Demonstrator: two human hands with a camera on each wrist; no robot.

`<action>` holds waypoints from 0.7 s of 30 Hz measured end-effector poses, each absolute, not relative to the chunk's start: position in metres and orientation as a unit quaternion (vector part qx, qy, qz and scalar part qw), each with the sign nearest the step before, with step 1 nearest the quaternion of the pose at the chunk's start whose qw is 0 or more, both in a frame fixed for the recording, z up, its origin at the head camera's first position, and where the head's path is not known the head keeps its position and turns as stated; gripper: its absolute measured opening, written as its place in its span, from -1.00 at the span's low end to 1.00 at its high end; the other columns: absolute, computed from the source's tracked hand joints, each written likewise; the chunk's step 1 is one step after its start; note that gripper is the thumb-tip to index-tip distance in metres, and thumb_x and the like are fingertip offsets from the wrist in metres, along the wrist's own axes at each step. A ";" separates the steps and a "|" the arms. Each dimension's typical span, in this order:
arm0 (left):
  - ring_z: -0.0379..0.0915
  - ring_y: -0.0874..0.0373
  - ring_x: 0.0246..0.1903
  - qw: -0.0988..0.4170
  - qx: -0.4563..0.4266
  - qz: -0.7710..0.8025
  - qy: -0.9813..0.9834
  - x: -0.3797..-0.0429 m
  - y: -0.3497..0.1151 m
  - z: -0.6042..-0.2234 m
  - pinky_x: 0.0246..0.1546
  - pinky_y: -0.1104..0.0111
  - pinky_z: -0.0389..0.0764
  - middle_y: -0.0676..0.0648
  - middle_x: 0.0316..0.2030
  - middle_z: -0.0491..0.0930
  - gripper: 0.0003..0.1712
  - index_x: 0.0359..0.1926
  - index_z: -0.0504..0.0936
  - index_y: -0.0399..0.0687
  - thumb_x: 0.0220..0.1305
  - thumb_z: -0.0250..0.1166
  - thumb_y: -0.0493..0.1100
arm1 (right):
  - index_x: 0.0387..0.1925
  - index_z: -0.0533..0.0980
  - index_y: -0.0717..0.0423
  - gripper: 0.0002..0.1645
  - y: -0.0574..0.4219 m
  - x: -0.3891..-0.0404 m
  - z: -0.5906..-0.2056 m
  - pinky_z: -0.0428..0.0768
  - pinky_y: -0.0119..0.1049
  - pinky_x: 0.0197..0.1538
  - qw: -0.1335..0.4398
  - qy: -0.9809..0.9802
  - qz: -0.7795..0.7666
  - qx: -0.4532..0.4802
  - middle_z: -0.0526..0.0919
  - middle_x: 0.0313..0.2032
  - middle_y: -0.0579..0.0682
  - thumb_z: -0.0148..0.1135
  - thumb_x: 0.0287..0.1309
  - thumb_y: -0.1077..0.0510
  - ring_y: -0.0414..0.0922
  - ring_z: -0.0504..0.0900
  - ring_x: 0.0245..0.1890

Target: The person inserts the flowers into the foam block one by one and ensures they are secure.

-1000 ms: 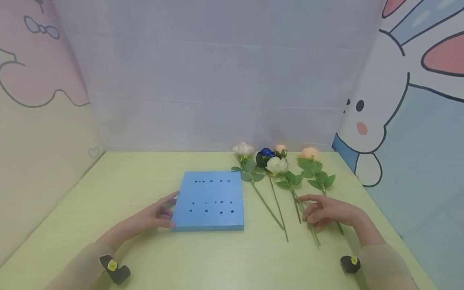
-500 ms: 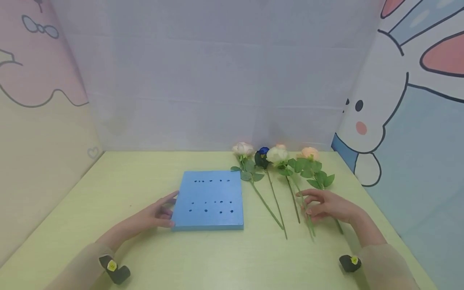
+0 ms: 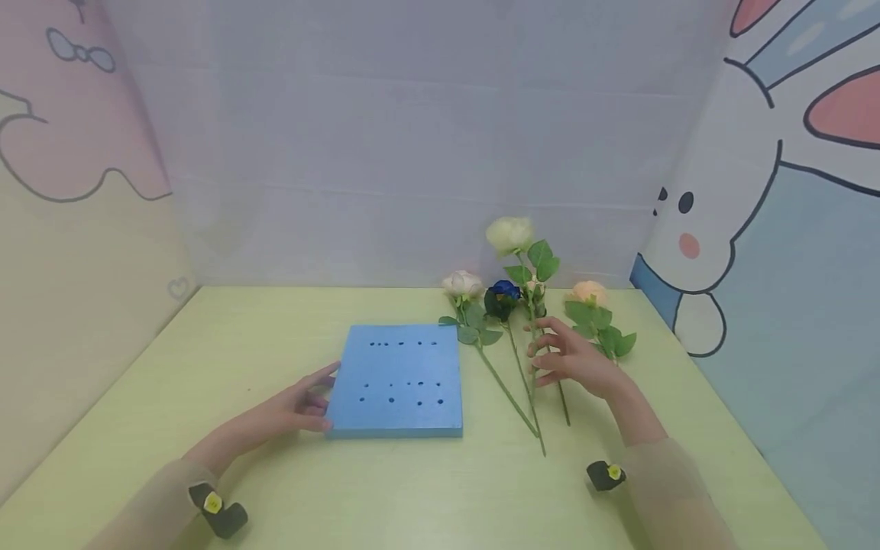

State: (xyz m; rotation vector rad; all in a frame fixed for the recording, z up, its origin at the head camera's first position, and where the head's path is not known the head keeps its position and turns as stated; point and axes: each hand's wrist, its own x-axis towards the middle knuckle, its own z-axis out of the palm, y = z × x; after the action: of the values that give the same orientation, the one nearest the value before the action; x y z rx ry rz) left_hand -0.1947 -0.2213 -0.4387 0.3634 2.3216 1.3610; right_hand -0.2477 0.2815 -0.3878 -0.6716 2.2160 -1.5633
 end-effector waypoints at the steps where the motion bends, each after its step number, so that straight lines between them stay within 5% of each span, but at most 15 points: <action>1: 0.33 0.00 0.22 0.212 0.132 0.490 0.836 -0.195 -0.221 -0.438 0.27 0.12 0.39 -0.15 0.49 0.09 0.13 0.57 -0.11 0.31 0.17 0.44 0.03 | 0.36 0.02 0.17 -0.41 0.276 -0.250 -0.388 0.73 -0.04 -0.14 0.167 0.779 -0.553 -0.242 0.52 -0.09 0.03 0.00 0.44 0.28 -0.11 0.67 -0.16; 9: 0.34 0.00 0.20 0.213 0.135 0.488 0.835 -0.193 -0.220 -0.437 0.27 0.10 0.40 -0.18 0.49 0.09 0.14 0.58 -0.12 0.29 0.17 0.44 0.03 | 0.43 0.01 0.15 -0.35 0.225 -0.261 -0.385 0.73 0.03 -0.17 0.132 0.767 -0.574 -0.254 0.45 -0.05 0.48 0.01 0.43 0.30 0.10 0.72 -0.14; 21: 0.34 0.01 0.20 0.210 0.138 0.487 0.836 -0.194 -0.223 -0.440 0.27 0.12 0.39 -0.16 0.47 0.11 0.14 0.58 -0.11 0.28 0.17 0.44 0.04 | 0.22 0.33 0.27 -0.60 0.152 -0.271 -0.383 0.73 0.00 -0.15 0.063 0.779 -0.575 -0.243 0.56 -0.03 0.50 0.06 0.39 0.32 0.12 0.71 -0.12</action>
State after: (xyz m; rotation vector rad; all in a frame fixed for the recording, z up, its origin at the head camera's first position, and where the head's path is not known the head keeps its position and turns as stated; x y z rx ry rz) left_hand -0.1940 -0.2228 -0.4396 0.3835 2.3245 1.3543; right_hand -0.2708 0.1516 -0.3833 -0.7331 2.3525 -1.7369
